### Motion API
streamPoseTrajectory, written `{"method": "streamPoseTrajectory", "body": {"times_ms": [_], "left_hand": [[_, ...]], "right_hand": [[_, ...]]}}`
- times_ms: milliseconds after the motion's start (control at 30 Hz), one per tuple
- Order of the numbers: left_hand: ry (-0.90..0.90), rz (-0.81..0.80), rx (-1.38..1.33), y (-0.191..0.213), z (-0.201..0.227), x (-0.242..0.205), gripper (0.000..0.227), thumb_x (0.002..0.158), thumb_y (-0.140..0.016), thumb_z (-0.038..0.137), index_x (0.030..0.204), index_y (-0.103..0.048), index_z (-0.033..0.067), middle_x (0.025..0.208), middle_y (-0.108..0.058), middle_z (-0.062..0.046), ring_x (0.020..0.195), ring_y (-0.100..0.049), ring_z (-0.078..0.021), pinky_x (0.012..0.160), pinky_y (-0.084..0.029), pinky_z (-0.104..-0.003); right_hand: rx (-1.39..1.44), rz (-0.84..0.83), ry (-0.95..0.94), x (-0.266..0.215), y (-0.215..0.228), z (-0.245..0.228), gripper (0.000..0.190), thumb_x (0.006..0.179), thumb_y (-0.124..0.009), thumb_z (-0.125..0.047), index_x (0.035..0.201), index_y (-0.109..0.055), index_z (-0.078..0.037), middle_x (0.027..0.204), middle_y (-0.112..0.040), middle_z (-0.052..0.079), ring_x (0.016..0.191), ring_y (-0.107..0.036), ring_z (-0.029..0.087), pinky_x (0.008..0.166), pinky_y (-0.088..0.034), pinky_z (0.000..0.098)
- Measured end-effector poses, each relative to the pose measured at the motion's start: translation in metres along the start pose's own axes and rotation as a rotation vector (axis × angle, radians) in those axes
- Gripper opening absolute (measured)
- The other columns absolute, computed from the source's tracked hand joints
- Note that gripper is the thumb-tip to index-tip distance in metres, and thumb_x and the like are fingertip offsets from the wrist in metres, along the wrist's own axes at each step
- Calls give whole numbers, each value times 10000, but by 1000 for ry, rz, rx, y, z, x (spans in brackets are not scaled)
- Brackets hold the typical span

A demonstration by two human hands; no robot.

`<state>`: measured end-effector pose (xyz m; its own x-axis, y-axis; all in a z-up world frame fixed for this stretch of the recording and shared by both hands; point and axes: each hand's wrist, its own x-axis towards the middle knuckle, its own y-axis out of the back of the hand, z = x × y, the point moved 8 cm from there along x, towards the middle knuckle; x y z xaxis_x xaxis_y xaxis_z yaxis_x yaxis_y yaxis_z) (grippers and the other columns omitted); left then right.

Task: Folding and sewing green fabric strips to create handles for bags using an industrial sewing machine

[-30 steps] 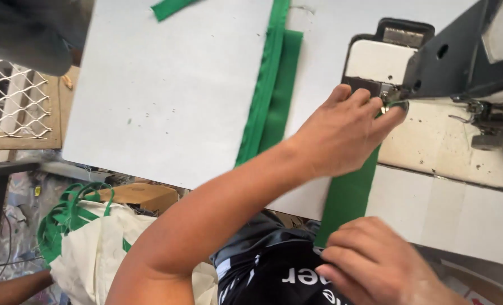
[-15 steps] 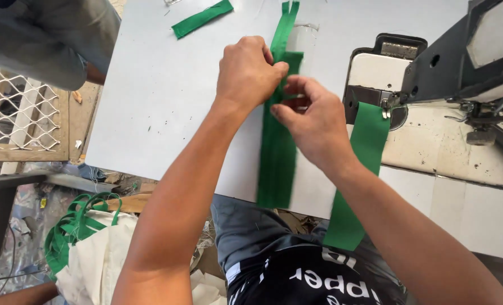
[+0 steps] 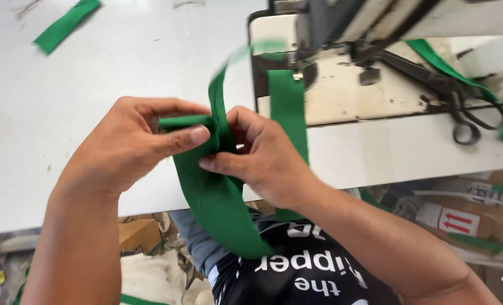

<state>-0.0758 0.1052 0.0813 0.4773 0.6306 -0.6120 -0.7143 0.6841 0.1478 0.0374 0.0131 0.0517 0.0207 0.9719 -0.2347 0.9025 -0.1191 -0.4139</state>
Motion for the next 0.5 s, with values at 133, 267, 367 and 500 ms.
{"method": "streamPoseTrajectory", "body": {"times_ms": [133, 267, 367, 500], "left_hand": [[9, 37, 336, -25, 36, -2, 465, 692, -866, 170, 1150, -823, 101, 974, -832, -42, 915, -737, -116, 824, -643, -245], [5, -8, 626, -48, 52, 3, 292, 798, -798, 333, 1040, -832, 174, 943, -824, 19, 894, -730, -90, 805, -587, -248], [-8, -42, 671, -62, 61, 3, 188, 878, -736, 317, 961, -847, 190, 888, -819, 40, 833, -702, -94, 742, -558, -274], [-95, -5, 712, -70, 55, 13, 121, 907, -721, 240, 911, -840, 221, 799, -750, 54, 725, -609, -115, 651, -513, -286]], "right_hand": [[-281, 214, -34, -13, 32, 3, 326, 852, -826, -70, 828, -510, -147, 713, -532, -34, 650, -519, 69, 539, -459, 241], [-472, 351, -48, -24, 53, -4, 315, 866, -822, -141, 806, -513, -141, 726, -488, -43, 648, -425, 71, 549, -392, 243], [-589, 416, -67, -27, 64, -7, 364, 863, -825, -167, 776, -471, -155, 690, -442, -56, 616, -356, 84, 549, -340, 262], [-653, 421, -53, -25, 71, -5, 355, 847, -849, -160, 795, -498, -156, 671, -462, -54, 616, -375, 93, 570, -357, 269]]}}
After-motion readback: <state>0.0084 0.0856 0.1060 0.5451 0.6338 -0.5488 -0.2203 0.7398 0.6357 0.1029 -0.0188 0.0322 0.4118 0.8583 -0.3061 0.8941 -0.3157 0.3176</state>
